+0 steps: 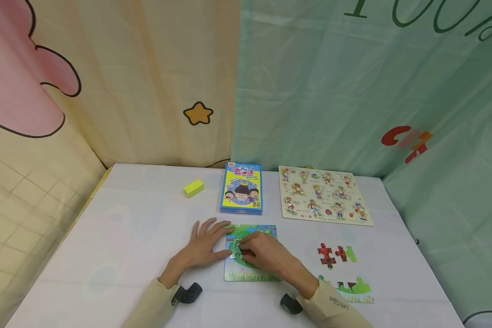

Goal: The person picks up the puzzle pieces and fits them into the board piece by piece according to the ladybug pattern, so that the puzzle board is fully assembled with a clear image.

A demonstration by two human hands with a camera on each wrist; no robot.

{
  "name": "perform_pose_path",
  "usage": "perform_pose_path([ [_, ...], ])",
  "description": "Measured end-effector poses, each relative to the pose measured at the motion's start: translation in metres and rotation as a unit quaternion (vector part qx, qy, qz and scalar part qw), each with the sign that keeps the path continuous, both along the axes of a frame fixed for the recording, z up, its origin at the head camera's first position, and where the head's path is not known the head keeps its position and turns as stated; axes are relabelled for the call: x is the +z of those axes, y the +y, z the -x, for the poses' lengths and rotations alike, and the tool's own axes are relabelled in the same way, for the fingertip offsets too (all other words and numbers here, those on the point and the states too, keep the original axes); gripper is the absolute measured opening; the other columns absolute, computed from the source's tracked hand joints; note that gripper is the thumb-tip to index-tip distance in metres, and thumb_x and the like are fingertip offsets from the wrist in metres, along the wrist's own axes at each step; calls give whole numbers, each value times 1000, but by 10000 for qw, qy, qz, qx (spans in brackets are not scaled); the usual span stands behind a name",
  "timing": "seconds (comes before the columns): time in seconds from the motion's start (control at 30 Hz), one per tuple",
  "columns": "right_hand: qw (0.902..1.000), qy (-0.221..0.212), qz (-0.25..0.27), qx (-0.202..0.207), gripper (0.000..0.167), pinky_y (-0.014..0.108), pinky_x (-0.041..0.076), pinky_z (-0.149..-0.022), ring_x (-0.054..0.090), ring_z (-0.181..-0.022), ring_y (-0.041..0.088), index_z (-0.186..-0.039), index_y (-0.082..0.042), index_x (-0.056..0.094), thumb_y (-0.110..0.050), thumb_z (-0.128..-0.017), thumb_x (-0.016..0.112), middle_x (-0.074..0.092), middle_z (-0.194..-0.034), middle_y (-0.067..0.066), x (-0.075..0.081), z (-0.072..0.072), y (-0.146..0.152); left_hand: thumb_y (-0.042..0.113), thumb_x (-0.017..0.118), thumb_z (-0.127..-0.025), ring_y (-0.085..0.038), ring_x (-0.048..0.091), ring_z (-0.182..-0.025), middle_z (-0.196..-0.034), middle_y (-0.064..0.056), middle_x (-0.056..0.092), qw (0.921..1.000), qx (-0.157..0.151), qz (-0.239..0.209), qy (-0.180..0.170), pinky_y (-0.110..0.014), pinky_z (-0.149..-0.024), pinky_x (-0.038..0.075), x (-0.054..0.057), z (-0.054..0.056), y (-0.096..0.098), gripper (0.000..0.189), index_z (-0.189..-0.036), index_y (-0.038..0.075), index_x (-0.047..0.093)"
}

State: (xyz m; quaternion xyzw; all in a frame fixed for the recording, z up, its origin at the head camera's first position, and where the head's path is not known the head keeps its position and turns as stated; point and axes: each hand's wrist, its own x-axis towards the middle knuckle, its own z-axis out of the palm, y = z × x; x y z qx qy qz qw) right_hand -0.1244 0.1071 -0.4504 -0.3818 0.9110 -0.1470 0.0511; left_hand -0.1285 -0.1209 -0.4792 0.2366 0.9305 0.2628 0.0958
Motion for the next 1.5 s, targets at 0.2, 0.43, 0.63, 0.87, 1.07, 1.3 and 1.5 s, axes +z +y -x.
perform_pose_path([
  [0.2,9992,297,-249,140,15,28,57,-91,70,-105,13,-104,-13,79,-21,-93,73,75,-113,0,1,-1,-2,41,65,-95,-40,15,-152,-161,-4,36,10000,19,33,-43,-73,-117,1,-1,0,0,61,-150,22,46],
  [0.43,9974,505,-488,179,13,28,56,-94,69,-107,15,-101,-13,79,-21,-93,73,73,-114,1,2,-2,-5,41,59,-99,-42,15,-151,-161,-6,36,9998,23,99,147,-75,-115,2,-4,-2,1,57,-150,19,45],
  [0.63,9970,583,-501,107,15,30,56,-94,69,-109,16,-103,-12,79,-22,-93,73,73,-116,2,2,-2,-6,38,58,-100,-42,18,-151,-160,-6,37,9993,205,188,249,-75,-115,6,-1,-4,6,55,-149,18,47],
  [0.87,9945,787,-677,114,23,28,55,-95,65,-110,16,-113,-13,77,-26,-95,70,70,-119,-1,0,-5,-2,37,58,-100,-41,19,-151,-161,-5,37,9986,358,285,276,-73,-117,7,1,-6,9,53,-149,18,48],
  [1.07,9989,17,-451,152,34,31,49,-105,57,-122,16,-130,-11,68,-27,-101,61,63,-134,-1,1,-9,10,37,56,-102,-41,20,-151,-161,-5,37,9979,369,362,378,-73,-117,9,-1,-7,10,51,-149,18,48],
  [1.3,9994,-337,27,-26,35,38,50,-104,57,-125,20,-133,-12,66,-26,-101,62,62,-139,1,6,-14,33,36,57,-101,-43,21,-150,-160,-7,38,9975,384,333,496,-73,-116,10,-3,-7,11,51,-148,16,49],
  [1.5,9984,-226,156,-493,33,41,52,-100,59,-120,19,-127,-12,69,-24,-96,69,66,-130,0,11,-21,72,34,58,-101,-44,21,-150,-159,-9,39,9981,368,200,460,-74,-116,8,-1,-7,13,51,-147,15,50],
])
